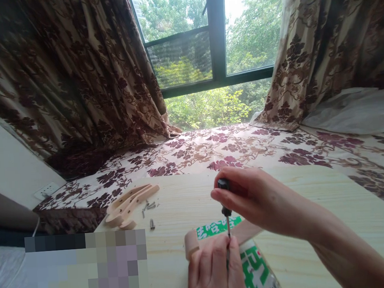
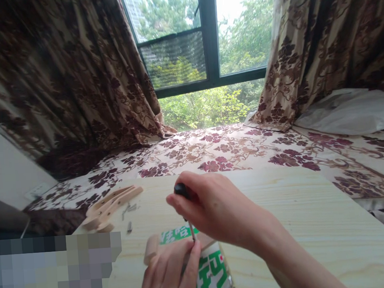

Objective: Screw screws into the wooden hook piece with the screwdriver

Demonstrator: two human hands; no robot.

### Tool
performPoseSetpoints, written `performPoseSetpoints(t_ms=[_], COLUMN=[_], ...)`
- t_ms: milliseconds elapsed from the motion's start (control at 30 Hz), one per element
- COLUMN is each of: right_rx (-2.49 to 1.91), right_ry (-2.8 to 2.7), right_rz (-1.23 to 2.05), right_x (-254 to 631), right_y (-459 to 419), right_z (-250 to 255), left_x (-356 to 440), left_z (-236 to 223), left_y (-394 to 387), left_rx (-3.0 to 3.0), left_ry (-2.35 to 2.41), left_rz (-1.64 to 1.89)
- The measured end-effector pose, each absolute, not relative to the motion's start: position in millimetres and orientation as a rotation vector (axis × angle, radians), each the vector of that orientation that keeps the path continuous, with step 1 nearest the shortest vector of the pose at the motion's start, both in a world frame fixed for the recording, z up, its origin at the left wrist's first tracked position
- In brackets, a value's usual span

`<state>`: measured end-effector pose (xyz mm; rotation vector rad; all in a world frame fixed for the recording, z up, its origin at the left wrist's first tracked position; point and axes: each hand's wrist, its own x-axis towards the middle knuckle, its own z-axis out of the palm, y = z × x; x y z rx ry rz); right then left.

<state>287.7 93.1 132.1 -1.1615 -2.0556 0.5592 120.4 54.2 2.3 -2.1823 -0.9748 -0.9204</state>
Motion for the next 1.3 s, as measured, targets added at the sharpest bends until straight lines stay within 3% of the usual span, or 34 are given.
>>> performPoseSetpoints(t_ms=[633, 1300], right_rx=[-1.158, -1.013], right_ry=[-2.11, -2.072], right_rz=[0.521, 0.798], right_x=[294.1, 298.8], right_y=[92.9, 93.5], right_z=[136.1, 140.2], left_x=[121.1, 121.9], left_z=[1.1, -0.8], left_y=[52.9, 53.7], left_rx=[-2.208, -2.212], left_ry=[-1.008, -0.999], left_rz=[-0.925, -0.955])
